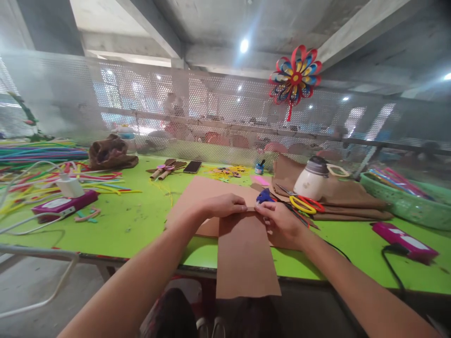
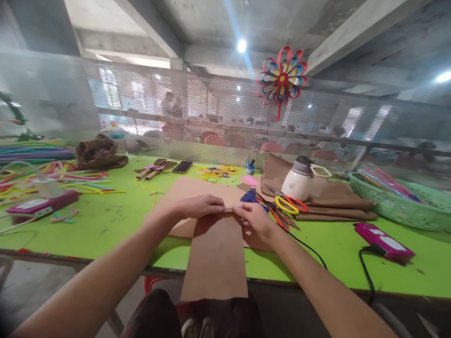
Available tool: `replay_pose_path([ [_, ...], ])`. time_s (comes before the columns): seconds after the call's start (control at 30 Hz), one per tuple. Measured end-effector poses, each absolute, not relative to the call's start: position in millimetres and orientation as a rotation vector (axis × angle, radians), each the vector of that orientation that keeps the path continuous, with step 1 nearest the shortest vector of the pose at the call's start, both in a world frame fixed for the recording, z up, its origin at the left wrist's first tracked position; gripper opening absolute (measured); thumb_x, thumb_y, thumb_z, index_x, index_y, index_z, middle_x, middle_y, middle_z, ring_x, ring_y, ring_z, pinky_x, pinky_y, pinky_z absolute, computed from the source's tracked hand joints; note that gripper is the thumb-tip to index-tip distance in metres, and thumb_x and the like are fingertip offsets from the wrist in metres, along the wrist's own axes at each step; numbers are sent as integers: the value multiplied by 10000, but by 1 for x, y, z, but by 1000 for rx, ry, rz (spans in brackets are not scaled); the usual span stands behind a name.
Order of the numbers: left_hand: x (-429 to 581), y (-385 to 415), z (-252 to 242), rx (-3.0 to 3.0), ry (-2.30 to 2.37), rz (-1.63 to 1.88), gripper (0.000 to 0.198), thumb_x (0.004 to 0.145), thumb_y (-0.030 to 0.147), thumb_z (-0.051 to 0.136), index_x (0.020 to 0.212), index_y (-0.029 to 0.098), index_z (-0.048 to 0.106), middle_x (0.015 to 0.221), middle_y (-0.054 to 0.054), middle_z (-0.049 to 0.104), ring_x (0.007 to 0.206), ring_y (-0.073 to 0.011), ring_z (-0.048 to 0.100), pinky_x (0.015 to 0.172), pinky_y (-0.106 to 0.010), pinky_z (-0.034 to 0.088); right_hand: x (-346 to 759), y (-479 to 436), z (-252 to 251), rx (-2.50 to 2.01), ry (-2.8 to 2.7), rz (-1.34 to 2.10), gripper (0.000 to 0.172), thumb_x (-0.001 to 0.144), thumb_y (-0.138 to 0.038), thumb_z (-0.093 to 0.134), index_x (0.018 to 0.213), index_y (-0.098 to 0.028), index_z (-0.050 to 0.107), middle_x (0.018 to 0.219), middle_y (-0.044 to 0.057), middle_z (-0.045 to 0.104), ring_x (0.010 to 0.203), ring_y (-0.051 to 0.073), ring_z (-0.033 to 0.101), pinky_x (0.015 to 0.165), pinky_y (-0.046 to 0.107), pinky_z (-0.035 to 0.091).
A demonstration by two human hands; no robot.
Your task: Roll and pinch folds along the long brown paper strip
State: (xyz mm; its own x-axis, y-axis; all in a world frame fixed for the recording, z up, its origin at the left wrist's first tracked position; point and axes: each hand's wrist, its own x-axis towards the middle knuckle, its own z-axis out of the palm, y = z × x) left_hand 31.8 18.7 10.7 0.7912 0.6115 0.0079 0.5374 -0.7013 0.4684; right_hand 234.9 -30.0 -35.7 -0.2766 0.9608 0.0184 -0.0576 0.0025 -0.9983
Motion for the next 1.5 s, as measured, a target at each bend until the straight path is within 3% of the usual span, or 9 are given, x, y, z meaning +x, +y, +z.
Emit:
replay_pose_path([
  [0.27,36,14,11,2590,868,301,361,883,446,349,823,167,570,751,-6,583,656,-123,492,595,-231,338,240,-24,-38,-999,-1411,1382,335,690,-443,691,636,-166,510,499,-77,359,417,56,304,404,207,233],
  [0.53,36,-2,23,2717,948,463,312,908,389,349,906,193,592,804,-15,641,666,-129,540,583,-229,357,240,-32,-27,-955,-1585,1009,280,768,-437,622,727,-163,587,542,-43,484,470,83,404,458,233,316],
  [0.73,35,-7,20,2913,877,622,275,930,338,352,988,201,583,862,-35,665,729,-145,591,645,-245,400,239,-34,-24,-880,-1604,931,311,714,-373,695,948,-185,611,870,46,675,789,170,612,677,280,474],
  [0.93,39,-6,14,2983,887,661,278,931,351,359,973,198,588,857,-40,669,728,-156,601,634,-249,409,236,-35,-25,-916,-1564,843,255,687,-400,707,793,-173,658,766,34,693,691,165,616,629,282,494],
  [1.2,39,-6,16,2888,862,672,268,923,334,382,1022,195,589,915,-48,669,765,-153,592,666,-249,414,241,-31,-26,-938,-1551,868,258,687,-411,703,803,-181,694,759,44,694,679,175,609,624,295,490],
  [1.5,39,-5,16,2791,885,628,286,912,371,398,987,199,614,841,-36,670,647,-125,538,602,-231,369,244,-29,-26,-993,-1627,724,209,688,-388,694,771,-200,725,757,38,700,707,198,607,653,316,487],
])
